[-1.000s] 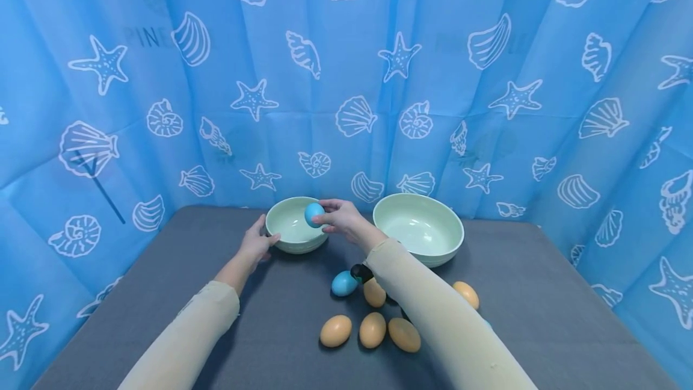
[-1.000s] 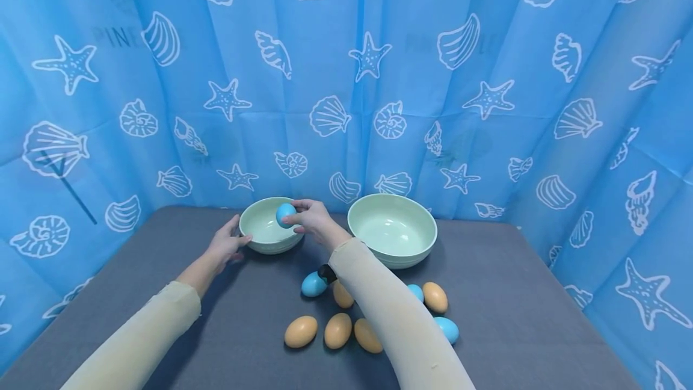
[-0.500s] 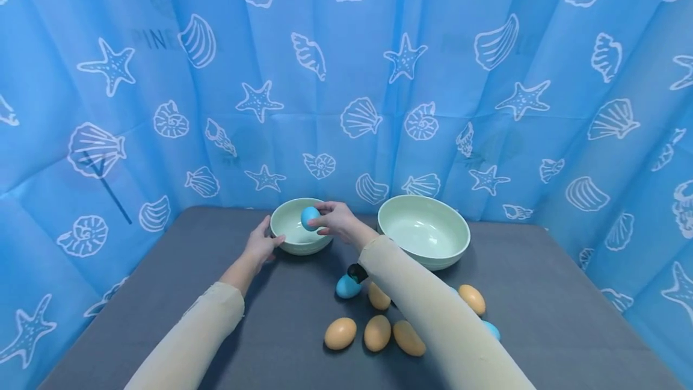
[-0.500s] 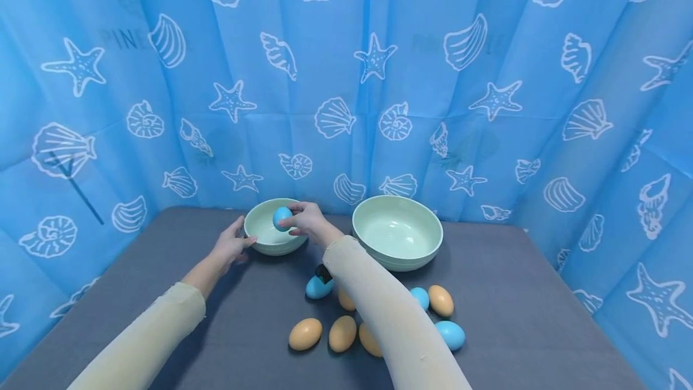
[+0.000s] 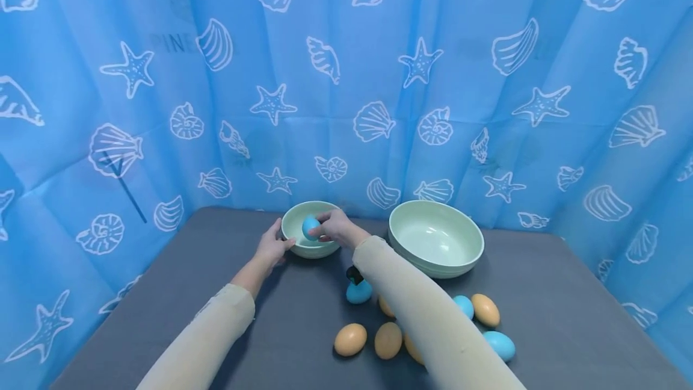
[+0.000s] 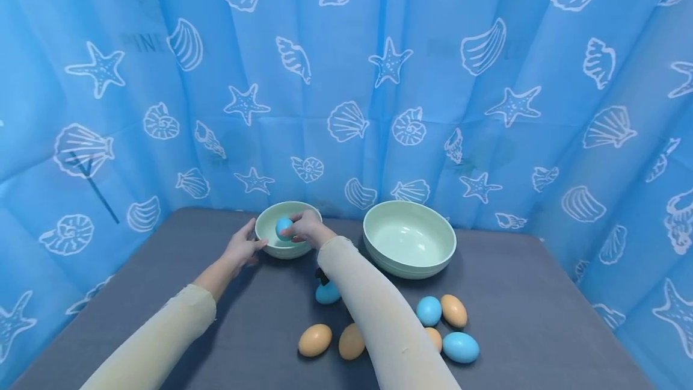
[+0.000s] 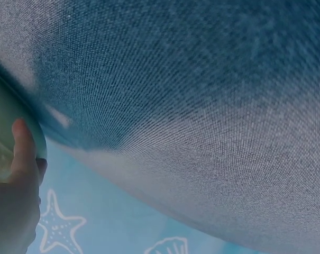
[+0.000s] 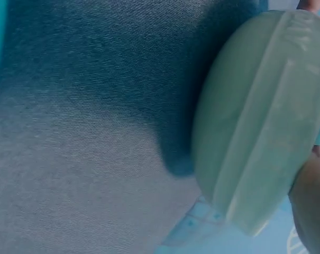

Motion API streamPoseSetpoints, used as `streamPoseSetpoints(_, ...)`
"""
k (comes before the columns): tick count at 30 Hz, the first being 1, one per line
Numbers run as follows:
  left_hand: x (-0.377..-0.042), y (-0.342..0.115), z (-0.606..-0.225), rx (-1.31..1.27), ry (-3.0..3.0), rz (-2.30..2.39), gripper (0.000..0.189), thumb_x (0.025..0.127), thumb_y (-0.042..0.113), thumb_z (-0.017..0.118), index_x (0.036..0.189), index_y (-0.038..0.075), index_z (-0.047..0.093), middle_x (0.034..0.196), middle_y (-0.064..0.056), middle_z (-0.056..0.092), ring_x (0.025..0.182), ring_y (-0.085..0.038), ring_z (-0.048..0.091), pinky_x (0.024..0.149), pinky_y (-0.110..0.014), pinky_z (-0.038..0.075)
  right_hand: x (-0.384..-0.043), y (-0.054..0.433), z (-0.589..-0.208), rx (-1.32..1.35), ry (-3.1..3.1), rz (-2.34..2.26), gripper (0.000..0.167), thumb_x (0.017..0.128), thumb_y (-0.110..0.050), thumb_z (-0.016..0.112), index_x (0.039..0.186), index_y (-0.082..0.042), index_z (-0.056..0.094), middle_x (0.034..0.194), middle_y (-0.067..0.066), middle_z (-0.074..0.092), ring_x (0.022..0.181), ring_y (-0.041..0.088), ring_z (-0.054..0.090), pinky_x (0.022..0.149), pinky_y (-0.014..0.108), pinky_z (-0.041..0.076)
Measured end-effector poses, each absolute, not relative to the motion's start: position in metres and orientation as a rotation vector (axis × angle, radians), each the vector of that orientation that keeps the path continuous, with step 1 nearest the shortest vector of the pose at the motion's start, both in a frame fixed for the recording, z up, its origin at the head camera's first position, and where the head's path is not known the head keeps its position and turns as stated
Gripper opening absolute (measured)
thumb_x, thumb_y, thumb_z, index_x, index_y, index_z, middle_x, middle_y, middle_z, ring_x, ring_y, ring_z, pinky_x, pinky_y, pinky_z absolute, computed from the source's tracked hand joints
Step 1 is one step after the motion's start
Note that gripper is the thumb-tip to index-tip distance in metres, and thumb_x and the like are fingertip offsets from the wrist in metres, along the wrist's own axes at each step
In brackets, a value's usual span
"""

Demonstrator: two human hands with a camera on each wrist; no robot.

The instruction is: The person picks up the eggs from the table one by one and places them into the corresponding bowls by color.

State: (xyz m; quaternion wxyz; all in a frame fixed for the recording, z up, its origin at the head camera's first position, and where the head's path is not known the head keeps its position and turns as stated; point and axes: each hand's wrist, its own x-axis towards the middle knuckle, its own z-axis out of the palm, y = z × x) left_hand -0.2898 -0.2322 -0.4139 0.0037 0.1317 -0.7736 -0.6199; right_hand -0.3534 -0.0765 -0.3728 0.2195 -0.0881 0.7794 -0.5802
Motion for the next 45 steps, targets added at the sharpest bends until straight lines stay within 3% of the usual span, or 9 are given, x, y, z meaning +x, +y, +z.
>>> streamPoseSetpoints(6,-0.289,-0.231,-0.412,0.434,-2.422,-1.947,0.073,0.1,0.005,0.053,0.157,0.01,0.009,0.16,-0.022,0.007,0.14,-0.046,0.02,0.096,-0.061,0.043,-0.352,-0.081,-0.373,-0.305,2.236,-1.489,0.049,0.087,-0.001,0.072,0.132,0.004,0.056,0.133,0.019,0.055,0.117,0.033,0.057,0.091,0.038,0.052)
streamPoseSetpoints(12,-0.288,-0.23,-0.41,0.459,-2.429,-1.931,0.073,0.099,0.004,0.054,0.157,0.011,0.01,0.16,-0.022,0.01,0.14,-0.045,0.021,0.097,-0.062,0.042,-0.35,-0.088,-0.373,-0.339,2.285,-1.342,0.048,0.089,-0.003,0.069,0.134,0.004,0.054,0.135,0.019,0.053,0.119,0.035,0.055,0.093,0.04,0.051)
streamPoseSetpoints(18,-0.288,-0.226,-0.411,0.438,-2.416,-1.942,0.073,0.099,0.002,0.054,0.157,0.008,0.011,0.159,-0.024,0.011,0.139,-0.047,0.022,0.096,-0.064,0.042,-0.358,-0.09,-0.377,-0.308,2.334,-1.258,0.046,0.088,-0.001,0.07,0.131,0.005,0.056,0.125,0.021,0.058,0.107,0.035,0.062,0.081,0.036,0.056)
streamPoseSetpoints(26,-0.287,-0.222,-0.411,0.449,-2.432,-1.917,0.073,0.099,0.003,0.054,0.157,0.008,0.011,0.159,-0.023,0.011,0.139,-0.047,0.024,0.095,-0.062,0.043,-0.378,-0.092,-0.389,-0.264,2.354,-1.2,0.043,0.086,0.004,0.071,0.127,0.006,0.06,0.124,0.021,0.061,0.096,0.034,0.067,0.076,0.037,0.057)
streamPoseSetpoints(33,-0.287,-0.224,-0.412,0.458,-2.418,-1.899,0.072,0.099,0.004,0.054,0.157,0.008,0.01,0.158,-0.024,0.012,0.137,-0.047,0.027,0.094,-0.061,0.044,-0.364,-0.083,-0.376,-0.249,2.323,-1.34,0.043,0.091,0.007,0.061,0.134,0.004,0.055,0.139,0.019,0.05,0.112,0.039,0.06,0.09,0.041,0.053)
streamPoseSetpoints(45,-0.288,-0.224,-0.409,0.486,-2.411,-1.927,0.073,0.099,0.001,0.053,0.157,0.009,0.009,0.16,-0.021,0.008,0.139,-0.046,0.023,0.096,-0.06,0.043,-0.355,-0.035,-0.339,-0.311,2.231,-1.458,0.046,0.095,0.008,0.053,0.14,0.006,0.046,0.14,0.024,0.048,0.123,0.035,0.053,0.097,0.041,0.049)
